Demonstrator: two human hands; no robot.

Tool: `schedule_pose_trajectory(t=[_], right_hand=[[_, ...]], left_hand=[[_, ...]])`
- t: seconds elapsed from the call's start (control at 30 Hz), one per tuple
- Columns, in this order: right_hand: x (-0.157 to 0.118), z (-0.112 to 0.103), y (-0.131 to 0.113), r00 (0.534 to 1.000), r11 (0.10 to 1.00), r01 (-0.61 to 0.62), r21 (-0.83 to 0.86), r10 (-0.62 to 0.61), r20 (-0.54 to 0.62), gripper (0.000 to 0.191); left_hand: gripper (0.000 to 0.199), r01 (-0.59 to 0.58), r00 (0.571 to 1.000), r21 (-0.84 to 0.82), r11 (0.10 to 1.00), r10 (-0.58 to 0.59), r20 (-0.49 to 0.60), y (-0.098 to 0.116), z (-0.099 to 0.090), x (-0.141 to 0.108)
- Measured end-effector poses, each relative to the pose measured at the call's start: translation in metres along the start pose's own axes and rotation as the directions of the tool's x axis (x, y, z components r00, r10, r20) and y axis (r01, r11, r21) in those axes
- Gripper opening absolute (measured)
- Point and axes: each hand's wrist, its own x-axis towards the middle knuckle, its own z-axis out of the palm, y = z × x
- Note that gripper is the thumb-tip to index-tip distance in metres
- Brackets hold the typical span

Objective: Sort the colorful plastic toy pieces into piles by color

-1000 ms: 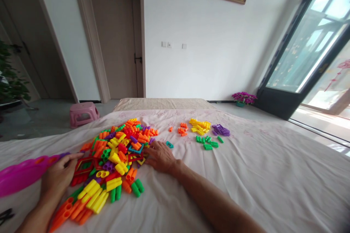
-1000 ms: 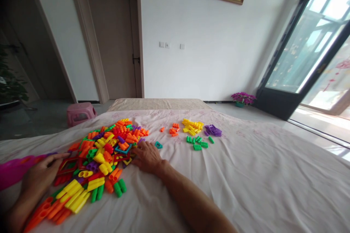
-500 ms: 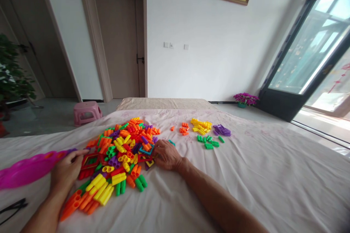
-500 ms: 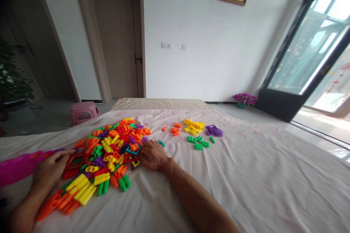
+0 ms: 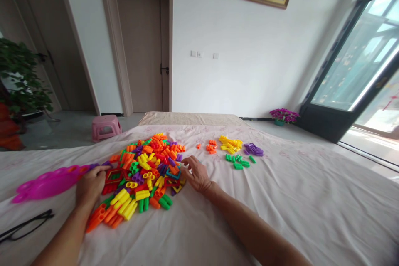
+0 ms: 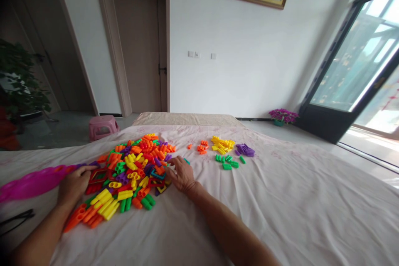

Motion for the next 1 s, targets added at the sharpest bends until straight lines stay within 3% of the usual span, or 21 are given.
schedule_pose_trajectory(t=[0.1,0.17,0.3,0.53,0.73,0.8,0.87,1.0], right_hand=[[0.008,0.007,-0.012,0.994,0.993,-0.079,-0.082,0.084,0.063,0.033],[0.015,0.012,-0.018,0.986,0.983,-0.107,-0.15,0.125,0.114,0.028],[0.021,0.014,-0.02,0.989,0.977,-0.048,-0.206,0.075,0.127,0.015],[0.011,0.012,-0.001,0.997,0.996,-0.082,-0.044,0.082,0.002,0.022],[0.005,0.027,0.01,0.988,0.988,-0.123,0.096,0.13,-0.079,0.026],[0.004,0.028,0.009,0.989,0.989,-0.113,0.098,0.121,-0.086,0.025],[0.003,0.026,0.007,0.992,0.991,-0.092,0.099,0.1,-0.081,0.025],[0.004,0.021,0.001,0.996,0.995,-0.014,0.099,0.023,-0.082,0.021]], left_hand=[[0.043,-0.002,1.0,0.023,1.0,0.002,-0.01,0.001,0.003,-0.004],[0.042,-0.015,1.0,0.016,1.0,0.015,-0.011,0.001,0.006,-0.008],[0.04,-0.036,0.999,-0.067,0.997,0.034,-0.024,-0.004,0.006,-0.017],[0.045,0.025,0.993,-0.089,0.996,-0.035,-0.11,-0.003,-0.001,-0.027],[0.042,-0.162,0.98,-0.105,0.981,0.148,-0.132,0.004,0.005,-0.026],[0.04,-0.282,0.95,-0.068,0.957,0.269,-0.158,0.008,0.006,-0.026],[0.035,-0.425,0.892,-0.025,0.905,0.414,-0.181,0.017,0.007,-0.028],[0.029,-0.61,0.791,-0.091,0.787,0.597,-0.136,0.05,0.014,-0.043]])
